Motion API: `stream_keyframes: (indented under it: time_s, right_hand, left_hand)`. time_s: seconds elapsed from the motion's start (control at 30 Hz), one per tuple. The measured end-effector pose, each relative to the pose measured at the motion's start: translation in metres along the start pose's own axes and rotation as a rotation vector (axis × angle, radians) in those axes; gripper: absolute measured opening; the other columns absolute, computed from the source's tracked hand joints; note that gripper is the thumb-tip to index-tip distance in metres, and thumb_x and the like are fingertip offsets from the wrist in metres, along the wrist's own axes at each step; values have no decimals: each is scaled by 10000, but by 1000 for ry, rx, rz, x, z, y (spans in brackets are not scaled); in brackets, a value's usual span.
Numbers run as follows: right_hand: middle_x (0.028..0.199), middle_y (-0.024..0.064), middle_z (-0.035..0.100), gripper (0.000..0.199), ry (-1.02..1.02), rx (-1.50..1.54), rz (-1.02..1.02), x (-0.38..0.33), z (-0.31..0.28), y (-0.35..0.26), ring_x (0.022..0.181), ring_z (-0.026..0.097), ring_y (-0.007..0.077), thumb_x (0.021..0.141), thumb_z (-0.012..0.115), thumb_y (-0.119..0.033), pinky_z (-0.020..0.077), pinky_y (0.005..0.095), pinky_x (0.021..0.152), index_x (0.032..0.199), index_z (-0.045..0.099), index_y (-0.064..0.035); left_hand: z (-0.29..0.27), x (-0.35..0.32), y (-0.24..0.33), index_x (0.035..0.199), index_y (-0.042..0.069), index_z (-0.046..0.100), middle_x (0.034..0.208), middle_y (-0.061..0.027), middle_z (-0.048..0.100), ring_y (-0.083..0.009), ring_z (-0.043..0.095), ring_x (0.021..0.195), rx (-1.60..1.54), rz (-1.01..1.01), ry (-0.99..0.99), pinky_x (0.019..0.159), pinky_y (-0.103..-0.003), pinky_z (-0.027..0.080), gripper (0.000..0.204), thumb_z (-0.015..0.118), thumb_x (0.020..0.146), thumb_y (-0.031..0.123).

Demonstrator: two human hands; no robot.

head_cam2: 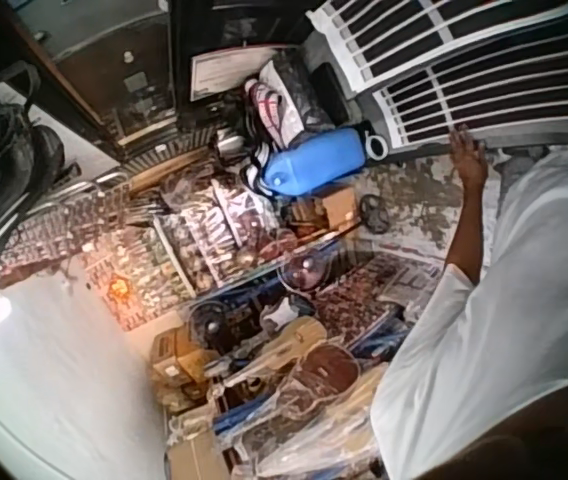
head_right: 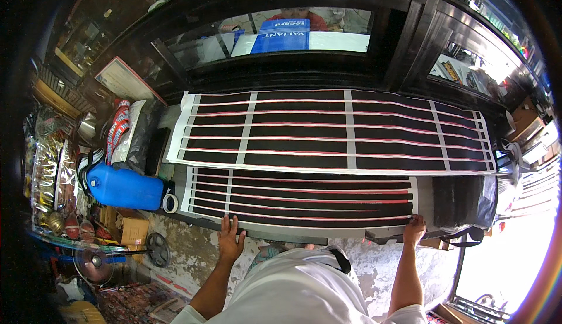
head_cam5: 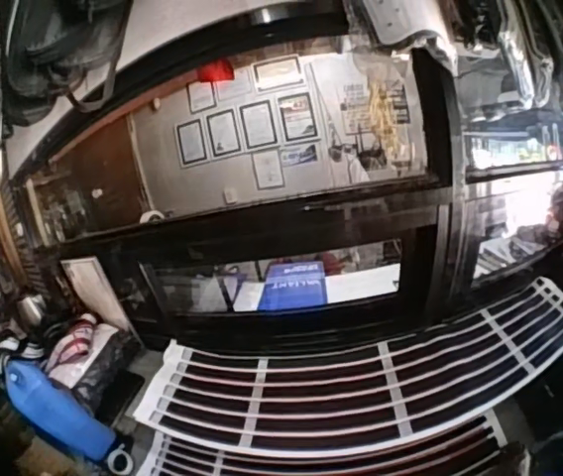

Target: The person aligns and secures a solar panel onto a metal frame using white tape. They repeatedly press and smooth the tape along the panel edges to ensure it adheres properly.

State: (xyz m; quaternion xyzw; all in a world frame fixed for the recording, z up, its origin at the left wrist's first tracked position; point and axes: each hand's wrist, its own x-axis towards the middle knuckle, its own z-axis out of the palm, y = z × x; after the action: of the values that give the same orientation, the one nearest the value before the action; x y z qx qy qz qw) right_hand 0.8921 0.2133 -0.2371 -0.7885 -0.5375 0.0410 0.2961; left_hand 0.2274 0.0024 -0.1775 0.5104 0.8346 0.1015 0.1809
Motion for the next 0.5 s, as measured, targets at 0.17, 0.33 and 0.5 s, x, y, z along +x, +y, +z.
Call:
stream_keyframes:
  time_s: [0.17,0.33,0.5]
  right_hand:
    - [953,203,752,194,-50,83,134,-2,-1,-23,902,733,406,920,586,-7,576,528,812,1007,753,-50]
    - [942,205,757,192,-15,26,124,3,6,-9,912,738,405,912,605,-4,575,530,821,1004,764,-60]
    - [964,215,762,213,13,-16,49,4,12,2,923,739,421,922,584,5,576,539,834,1007,768,-60]
  left_hand:
    - [-4,-4,-4,1756,273,320,1841,-185,167,-412,140,1701,2,12,-8,1243,-797,194,750,567,1104,550]
    - [-5,-4,1,1761,269,304,1835,-214,153,-448,138,1693,52,31,-25,1217,-830,197,771,567,1100,566]
    - [-5,-2,1,1762,264,297,1830,-227,149,-464,151,1685,62,45,-12,1221,-823,200,789,560,1095,594]
